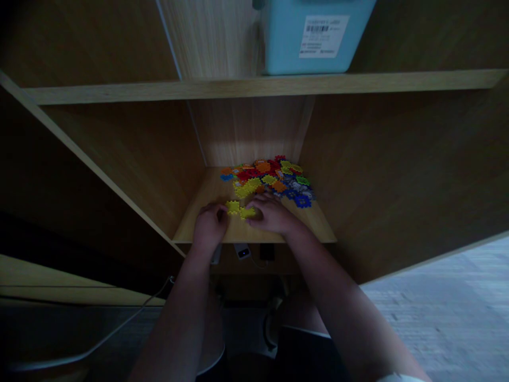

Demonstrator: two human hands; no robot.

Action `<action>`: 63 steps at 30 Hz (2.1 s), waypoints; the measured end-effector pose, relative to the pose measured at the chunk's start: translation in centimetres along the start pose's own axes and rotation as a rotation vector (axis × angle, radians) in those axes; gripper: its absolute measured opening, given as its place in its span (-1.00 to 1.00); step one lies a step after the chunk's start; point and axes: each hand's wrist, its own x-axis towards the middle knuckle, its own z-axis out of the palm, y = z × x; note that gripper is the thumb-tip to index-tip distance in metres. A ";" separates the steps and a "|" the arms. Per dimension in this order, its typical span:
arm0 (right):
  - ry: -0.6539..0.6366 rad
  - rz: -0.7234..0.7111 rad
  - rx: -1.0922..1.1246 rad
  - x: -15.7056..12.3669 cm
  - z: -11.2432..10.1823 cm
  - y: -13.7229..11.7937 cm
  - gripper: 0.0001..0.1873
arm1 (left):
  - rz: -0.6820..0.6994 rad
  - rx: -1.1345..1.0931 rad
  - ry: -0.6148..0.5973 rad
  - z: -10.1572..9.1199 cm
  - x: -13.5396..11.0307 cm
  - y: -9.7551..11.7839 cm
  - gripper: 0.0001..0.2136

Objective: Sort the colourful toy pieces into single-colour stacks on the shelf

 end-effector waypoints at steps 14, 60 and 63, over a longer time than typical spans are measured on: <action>0.195 0.083 0.079 0.1 0.0 0.3 -0.80 | 0.029 0.040 -0.023 0.2 0.1 0.0 -0.81; 0.063 0.047 0.080 0.4 0.5 -0.2 -0.60 | 0.188 -0.193 -0.113 0.3 0.0 -0.6 -0.86; 0.066 0.056 0.084 0.4 0.4 -0.3 -0.59 | 0.193 -0.211 -0.107 0.3 0.0 -0.7 -0.83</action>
